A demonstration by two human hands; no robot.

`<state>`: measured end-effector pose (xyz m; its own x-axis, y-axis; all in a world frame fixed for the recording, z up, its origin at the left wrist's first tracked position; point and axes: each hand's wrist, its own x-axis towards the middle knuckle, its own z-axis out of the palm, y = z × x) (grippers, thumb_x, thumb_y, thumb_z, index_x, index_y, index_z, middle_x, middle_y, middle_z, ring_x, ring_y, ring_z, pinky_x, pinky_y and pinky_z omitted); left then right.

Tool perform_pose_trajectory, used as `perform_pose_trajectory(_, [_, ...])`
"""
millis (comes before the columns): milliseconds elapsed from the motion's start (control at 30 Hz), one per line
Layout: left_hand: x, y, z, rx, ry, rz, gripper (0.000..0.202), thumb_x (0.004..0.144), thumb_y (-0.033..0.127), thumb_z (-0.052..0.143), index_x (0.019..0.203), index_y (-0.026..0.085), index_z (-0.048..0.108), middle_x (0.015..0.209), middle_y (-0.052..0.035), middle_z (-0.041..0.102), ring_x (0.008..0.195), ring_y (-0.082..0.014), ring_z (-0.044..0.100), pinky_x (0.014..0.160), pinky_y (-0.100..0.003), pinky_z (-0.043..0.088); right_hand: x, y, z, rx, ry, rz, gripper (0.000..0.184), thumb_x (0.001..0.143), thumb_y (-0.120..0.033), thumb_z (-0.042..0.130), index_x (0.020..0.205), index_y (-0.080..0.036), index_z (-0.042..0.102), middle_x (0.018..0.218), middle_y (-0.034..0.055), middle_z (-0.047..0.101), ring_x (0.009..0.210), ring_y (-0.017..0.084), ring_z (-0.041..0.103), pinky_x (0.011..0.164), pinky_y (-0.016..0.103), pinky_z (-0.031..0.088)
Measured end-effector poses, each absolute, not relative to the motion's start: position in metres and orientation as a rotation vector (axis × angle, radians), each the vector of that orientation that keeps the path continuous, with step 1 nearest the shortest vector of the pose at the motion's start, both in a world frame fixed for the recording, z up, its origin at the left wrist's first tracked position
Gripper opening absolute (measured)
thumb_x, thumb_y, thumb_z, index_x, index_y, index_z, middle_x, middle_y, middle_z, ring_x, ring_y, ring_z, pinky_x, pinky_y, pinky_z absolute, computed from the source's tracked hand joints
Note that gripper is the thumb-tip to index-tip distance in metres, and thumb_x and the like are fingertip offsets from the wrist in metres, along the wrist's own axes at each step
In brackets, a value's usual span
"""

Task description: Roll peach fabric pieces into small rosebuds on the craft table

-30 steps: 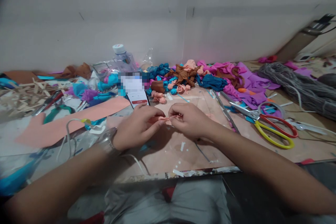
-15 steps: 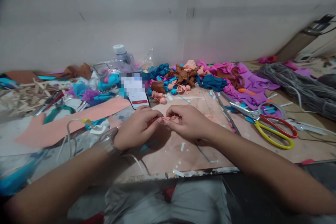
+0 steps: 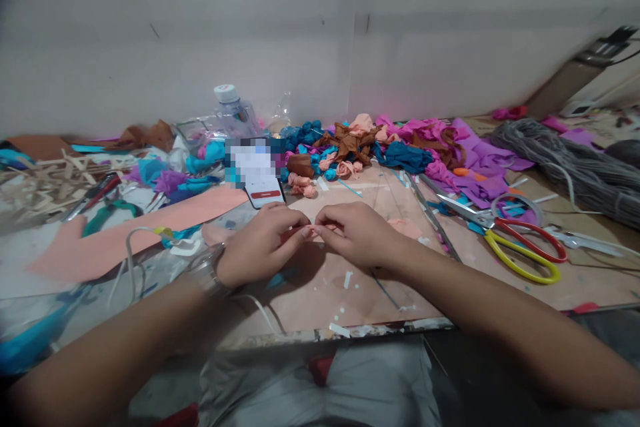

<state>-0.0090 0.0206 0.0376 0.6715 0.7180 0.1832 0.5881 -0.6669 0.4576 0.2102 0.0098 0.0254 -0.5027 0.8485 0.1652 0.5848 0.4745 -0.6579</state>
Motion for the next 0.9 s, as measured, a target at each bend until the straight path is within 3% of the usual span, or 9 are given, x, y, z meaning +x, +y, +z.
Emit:
perform_pose_trajectory(367, [-0.0097,0.0198,0.0387,2.619,1.074,0.510,0.017,0.095,0.028,0.054,0.091,0.018,0.066,0.085,-0.0041,0.069,0.083,-0.0212,0.057,0.083,-0.036,0.039,0.2107,0.0109,0.0255,-1.197,-2.280,0.713,0.025,0.100,-0.034,0.053,0.093,-0.019,0.071,0.082,0.0021,0.071,0.072,0.015,0.060,0.066,0.026,0.037])
perform_pose_trajectory(767, [-0.0110,0.0215,0.0373,2.504,1.159,0.557,0.019,0.095,0.029,0.051,0.088,0.018,0.065,0.082,-0.0044,0.067,0.082,-0.0208,0.059,0.074,-0.034,0.040,0.2125,0.0142,0.0243,-1.188,-2.265,0.703,0.034,0.103,-0.034,0.044,0.085,-0.017,0.067,0.076,0.0022,0.067,0.071,0.015,0.058,0.065,0.026,0.036])
perform_pose_trajectory(900, [-0.0110,0.0216,0.0389,2.475,1.181,0.557,0.020,0.095,0.027,0.050,0.082,0.018,0.062,0.077,-0.0030,0.065,0.079,-0.0198,0.058,0.073,-0.033,0.039,0.2134,0.0148,0.0261,-1.204,-2.246,0.750,0.022,0.097,-0.030,0.052,0.089,-0.017,0.068,0.078,0.0020,0.068,0.070,0.015,0.057,0.064,0.026,0.037])
